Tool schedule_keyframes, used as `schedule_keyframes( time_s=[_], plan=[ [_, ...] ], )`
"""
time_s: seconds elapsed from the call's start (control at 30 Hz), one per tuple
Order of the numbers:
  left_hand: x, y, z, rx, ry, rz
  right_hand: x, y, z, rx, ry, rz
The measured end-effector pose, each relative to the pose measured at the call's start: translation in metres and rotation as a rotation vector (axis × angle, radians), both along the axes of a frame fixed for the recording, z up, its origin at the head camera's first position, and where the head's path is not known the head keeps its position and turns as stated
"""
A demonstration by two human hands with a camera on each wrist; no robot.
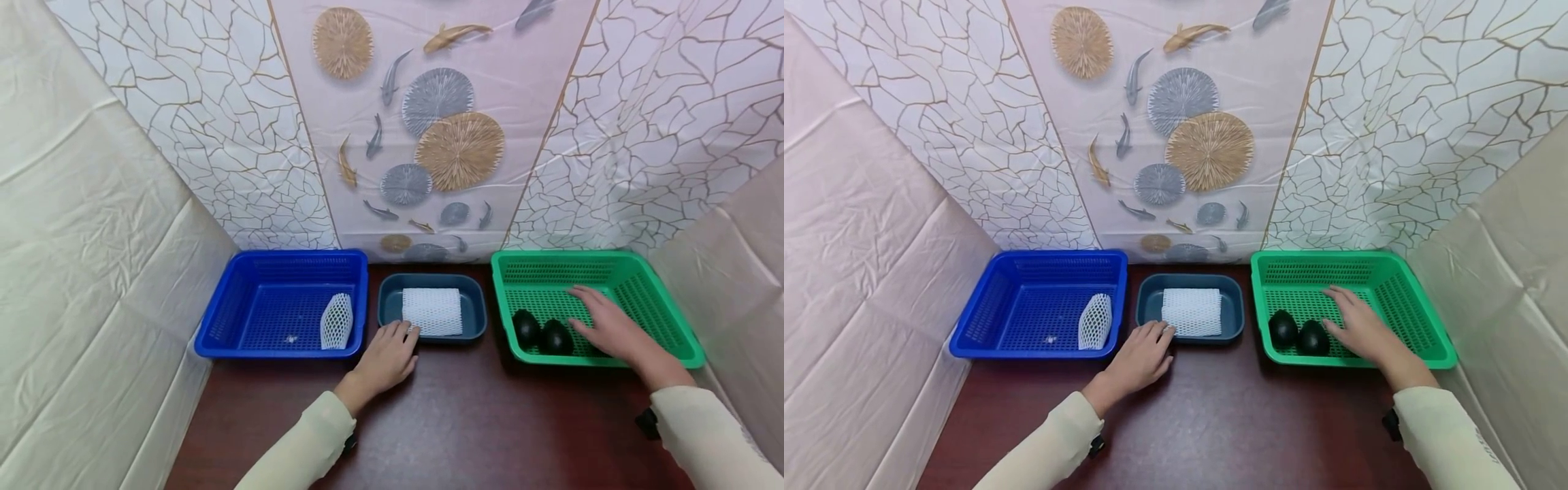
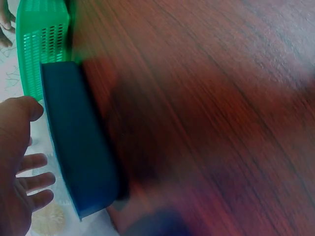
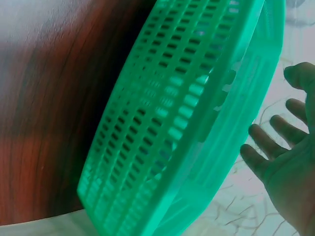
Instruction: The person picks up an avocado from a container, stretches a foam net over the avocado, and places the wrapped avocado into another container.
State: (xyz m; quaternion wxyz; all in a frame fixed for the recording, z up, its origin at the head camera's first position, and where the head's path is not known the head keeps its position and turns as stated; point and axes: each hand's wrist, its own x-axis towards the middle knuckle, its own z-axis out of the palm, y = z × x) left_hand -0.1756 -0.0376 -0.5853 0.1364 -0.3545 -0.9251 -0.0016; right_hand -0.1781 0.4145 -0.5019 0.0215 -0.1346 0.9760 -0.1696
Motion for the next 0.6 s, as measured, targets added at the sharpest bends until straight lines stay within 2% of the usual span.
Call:
schedule_keyframes(
  time_s=[0.4, 0.6],
  plan=[
    [-0.005, 0.003, -0.012, -0.035, 0.046, 0.008, -0.012, 0.048, -0.021, 0.118, -0.248, -0.044],
    [-0.007, 0.002, -0.016, -0.039, 0.089, 0.004, -0.015, 0.063, -0.028, 0.122, -0.396, -0.039]
  ],
)
